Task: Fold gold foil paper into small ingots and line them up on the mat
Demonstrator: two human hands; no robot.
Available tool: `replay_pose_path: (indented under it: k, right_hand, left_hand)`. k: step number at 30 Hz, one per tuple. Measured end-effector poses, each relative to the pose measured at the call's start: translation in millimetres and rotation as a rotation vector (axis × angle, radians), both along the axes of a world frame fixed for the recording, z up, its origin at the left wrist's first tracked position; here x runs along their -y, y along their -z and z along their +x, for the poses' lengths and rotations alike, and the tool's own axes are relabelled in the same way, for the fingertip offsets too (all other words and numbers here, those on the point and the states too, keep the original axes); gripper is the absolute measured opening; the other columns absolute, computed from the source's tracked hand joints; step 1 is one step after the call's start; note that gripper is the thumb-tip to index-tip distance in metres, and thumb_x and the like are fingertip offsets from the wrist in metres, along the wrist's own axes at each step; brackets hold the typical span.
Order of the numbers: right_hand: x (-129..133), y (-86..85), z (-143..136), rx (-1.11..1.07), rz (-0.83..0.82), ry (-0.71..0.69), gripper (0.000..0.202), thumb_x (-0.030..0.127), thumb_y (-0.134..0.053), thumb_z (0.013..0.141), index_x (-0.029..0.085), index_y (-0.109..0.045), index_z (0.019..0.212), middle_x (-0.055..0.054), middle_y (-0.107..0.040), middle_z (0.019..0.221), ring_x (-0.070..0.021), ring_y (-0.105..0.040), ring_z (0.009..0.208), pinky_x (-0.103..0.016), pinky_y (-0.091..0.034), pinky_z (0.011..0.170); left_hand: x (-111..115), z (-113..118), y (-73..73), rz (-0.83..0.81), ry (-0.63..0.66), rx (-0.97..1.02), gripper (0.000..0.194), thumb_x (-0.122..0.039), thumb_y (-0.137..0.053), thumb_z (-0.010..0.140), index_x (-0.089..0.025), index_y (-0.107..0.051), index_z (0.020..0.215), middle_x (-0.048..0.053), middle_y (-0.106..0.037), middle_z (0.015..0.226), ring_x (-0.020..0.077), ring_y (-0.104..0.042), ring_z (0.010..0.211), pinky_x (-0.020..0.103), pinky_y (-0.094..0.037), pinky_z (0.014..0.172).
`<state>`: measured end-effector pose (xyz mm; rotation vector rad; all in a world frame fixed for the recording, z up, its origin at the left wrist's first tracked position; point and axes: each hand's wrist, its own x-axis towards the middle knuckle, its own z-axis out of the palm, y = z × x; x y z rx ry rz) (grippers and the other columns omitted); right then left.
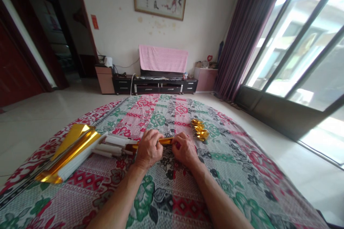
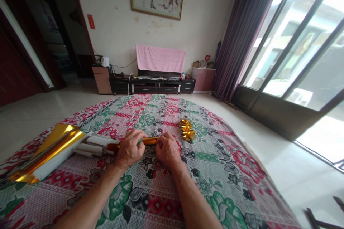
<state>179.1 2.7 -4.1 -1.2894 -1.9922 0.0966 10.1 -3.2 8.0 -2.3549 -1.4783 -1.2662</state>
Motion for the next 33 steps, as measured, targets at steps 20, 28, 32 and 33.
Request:
replay_pose_path:
  k: [20,28,32,33]
  right_hand:
    - [2.4,-4.0,4.3,0.017,-0.053,-0.021,0.019,0.011,-0.053,0.065,0.019,-0.060,0.080,-0.002,-0.050,0.081,-0.0131,-0.048,0.072,-0.022,-0.037,0.065]
    - [3.7,-5.1,6.0,0.014,-0.023,-0.095,0.010,0.017,-0.055,0.073,0.020,-0.064,0.076,-0.003,-0.052,0.084,-0.0141,-0.050,0.079,-0.025,-0.039,0.074]
    - [2.7,-4.6,5.6,0.045,-0.039,-0.092,0.014,0.022,-0.053,0.079,0.020,-0.067,0.075,-0.003,-0.053,0.080,-0.0133,-0.050,0.077,-0.024,-0.038,0.072]
    - [2.5,-4.6,5.4,0.050,-0.045,-0.082,0.016,0.023,-0.053,0.080,0.020,-0.066,0.073,-0.003,-0.053,0.079,-0.0129,-0.050,0.076,-0.023,-0.038,0.071]
  left_hand:
    - [0.1,0.6,8.4,-0.184,0.069,-0.163,0.016,-0.013,-0.052,0.076,-0.020,-0.066,0.076,0.003,-0.059,0.081,0.0175,-0.050,0.084,0.029,-0.042,0.078]
    - [-3.8,0.4,12.4,-0.220,0.067,-0.097,0.014,-0.015,-0.053,0.077,-0.020,-0.066,0.075,0.003,-0.061,0.083,0.0169,-0.051,0.085,0.029,-0.043,0.079]
    - [-6.3,1.2,13.6,-0.234,0.063,-0.064,0.015,-0.016,-0.053,0.077,-0.020,-0.066,0.074,0.003,-0.061,0.083,0.0168,-0.052,0.085,0.029,-0.043,0.079]
    - [-7.1,1.2,14.0,-0.236,0.065,-0.056,0.014,-0.016,-0.053,0.077,-0.020,-0.066,0.073,0.003,-0.061,0.083,0.0167,-0.052,0.085,0.029,-0.043,0.079]
